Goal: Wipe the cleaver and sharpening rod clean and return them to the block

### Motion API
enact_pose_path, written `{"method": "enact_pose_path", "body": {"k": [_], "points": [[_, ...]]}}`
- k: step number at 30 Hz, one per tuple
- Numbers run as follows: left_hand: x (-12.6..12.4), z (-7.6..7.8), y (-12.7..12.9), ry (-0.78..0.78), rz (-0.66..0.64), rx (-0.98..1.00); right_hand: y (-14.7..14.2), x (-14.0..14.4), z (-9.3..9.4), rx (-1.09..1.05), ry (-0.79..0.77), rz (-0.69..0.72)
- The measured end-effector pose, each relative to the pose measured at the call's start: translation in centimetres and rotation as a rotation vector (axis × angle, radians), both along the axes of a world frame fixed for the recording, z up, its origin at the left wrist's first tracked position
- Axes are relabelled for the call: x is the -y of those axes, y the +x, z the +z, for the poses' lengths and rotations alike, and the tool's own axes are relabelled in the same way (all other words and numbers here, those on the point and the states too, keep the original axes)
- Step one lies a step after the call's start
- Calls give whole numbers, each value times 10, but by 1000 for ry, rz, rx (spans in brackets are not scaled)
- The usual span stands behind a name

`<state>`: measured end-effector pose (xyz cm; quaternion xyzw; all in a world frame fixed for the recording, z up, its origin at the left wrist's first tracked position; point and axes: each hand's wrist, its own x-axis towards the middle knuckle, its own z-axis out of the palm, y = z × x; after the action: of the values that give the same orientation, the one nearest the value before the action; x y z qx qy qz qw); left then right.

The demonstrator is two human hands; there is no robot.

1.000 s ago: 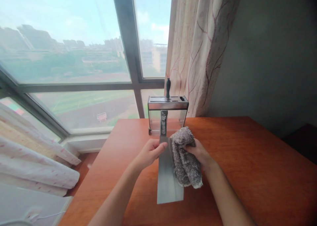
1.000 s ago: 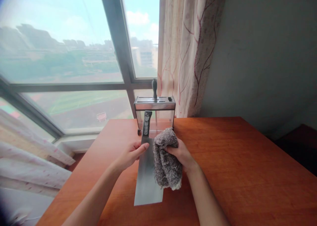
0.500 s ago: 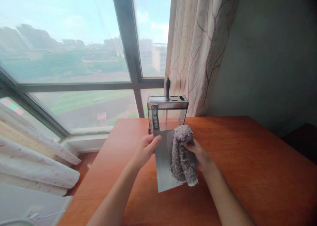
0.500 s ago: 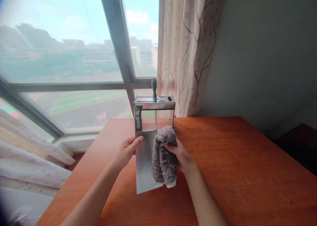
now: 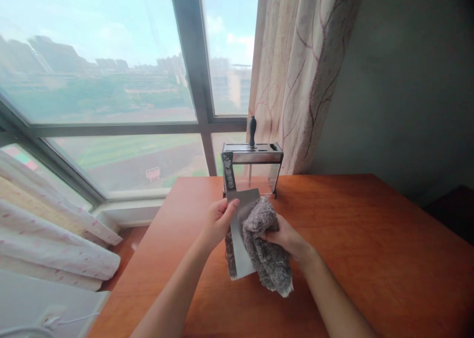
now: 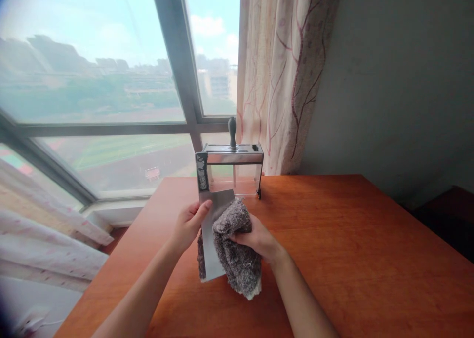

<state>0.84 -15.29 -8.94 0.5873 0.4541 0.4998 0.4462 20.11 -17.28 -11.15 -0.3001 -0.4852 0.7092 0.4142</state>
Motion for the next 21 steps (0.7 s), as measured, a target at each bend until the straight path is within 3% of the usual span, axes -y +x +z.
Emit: {"method": "enact_pose_path", "body": {"k": [3,8,11,16,21], "points": [[0,-2,2,-27,-54,-25,-2,-4,-3,40,46,-119],[3,-3,6,-20,-330,-128,1,-8,-5,32,42,-281],[3,-2,7,20,-401,-198,0,-9,-5,17,48,-349],[5,-1,10,90,-281,-200,-4,-8,-7,23,22,-410],[5,-6,13,102,-69,-140,-10,-6,-11,27,-3,-362]]}}
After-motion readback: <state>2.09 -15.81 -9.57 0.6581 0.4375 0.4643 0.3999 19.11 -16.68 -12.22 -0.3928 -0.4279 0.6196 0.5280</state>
